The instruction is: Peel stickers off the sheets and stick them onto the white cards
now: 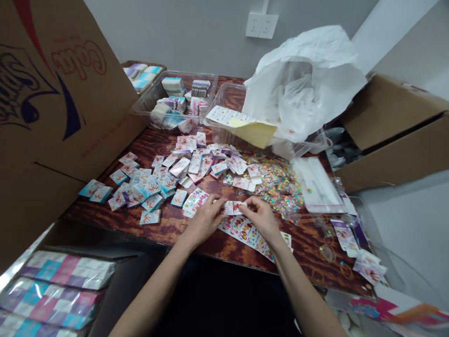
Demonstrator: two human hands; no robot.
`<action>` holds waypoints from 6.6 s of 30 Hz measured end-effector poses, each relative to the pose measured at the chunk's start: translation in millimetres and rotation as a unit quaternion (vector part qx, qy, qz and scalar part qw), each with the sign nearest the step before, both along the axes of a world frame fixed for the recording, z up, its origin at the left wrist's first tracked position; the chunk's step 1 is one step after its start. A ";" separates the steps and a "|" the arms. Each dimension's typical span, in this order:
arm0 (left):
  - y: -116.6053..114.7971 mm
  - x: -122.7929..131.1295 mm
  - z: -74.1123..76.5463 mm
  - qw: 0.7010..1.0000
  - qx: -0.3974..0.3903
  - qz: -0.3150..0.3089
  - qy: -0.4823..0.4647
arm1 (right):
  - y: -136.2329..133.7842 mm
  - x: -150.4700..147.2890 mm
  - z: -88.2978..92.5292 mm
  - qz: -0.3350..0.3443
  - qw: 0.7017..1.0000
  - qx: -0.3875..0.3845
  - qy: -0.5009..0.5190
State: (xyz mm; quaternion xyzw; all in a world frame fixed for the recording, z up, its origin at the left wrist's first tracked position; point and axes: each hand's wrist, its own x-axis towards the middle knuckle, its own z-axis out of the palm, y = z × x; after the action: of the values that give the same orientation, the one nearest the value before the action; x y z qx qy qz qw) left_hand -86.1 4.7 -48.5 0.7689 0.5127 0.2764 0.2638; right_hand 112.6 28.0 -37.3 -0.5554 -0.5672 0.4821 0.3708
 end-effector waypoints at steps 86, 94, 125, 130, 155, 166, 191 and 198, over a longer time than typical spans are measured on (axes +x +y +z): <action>-22.4 31.0 0.4 0.955 -0.171 0.056 -0.236 | -15.6 7.5 -3.2 0.029 0.993 -0.030 0.108; -23.4 28.5 -0.8 0.948 -0.191 0.031 -0.253 | -13.9 8.3 -8.9 -0.035 0.983 -0.102 0.149; -4.9 -110.6 11.7 0.848 0.215 0.483 0.036 | -19.9 7.3 -28.8 0.105 0.926 0.073 -0.356; -4.2 -96.1 6.8 0.849 0.241 0.467 0.060 | -0.9 17.6 -35.3 0.148 0.950 0.000 -0.275; -25.5 15.5 34.7 0.922 -0.184 -0.045 -0.338 | -32.5 24.1 29.3 0.179 0.969 0.147 -0.089; -21.4 39.4 -9.1 0.815 -0.389 0.059 -0.425 | -26.6 20.2 12.3 0.064 0.997 0.009 -0.038; 5.9 49.9 -5.3 0.875 -0.354 0.024 -0.328 | 3.0 56.7 -18.8 -0.088 0.995 -0.012 -0.039; 9.6 60.0 -25.7 0.905 -0.309 -0.026 -0.290 | -10.1 23.8 9.1 -0.003 0.995 -0.034 0.098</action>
State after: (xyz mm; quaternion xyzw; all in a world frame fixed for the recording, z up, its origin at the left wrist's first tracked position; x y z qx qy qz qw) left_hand -26.2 14.2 -74.2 0.5478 0.4527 0.3081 0.6325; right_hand 136.5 17.9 -28.2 -0.5199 -0.5097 0.5516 0.4070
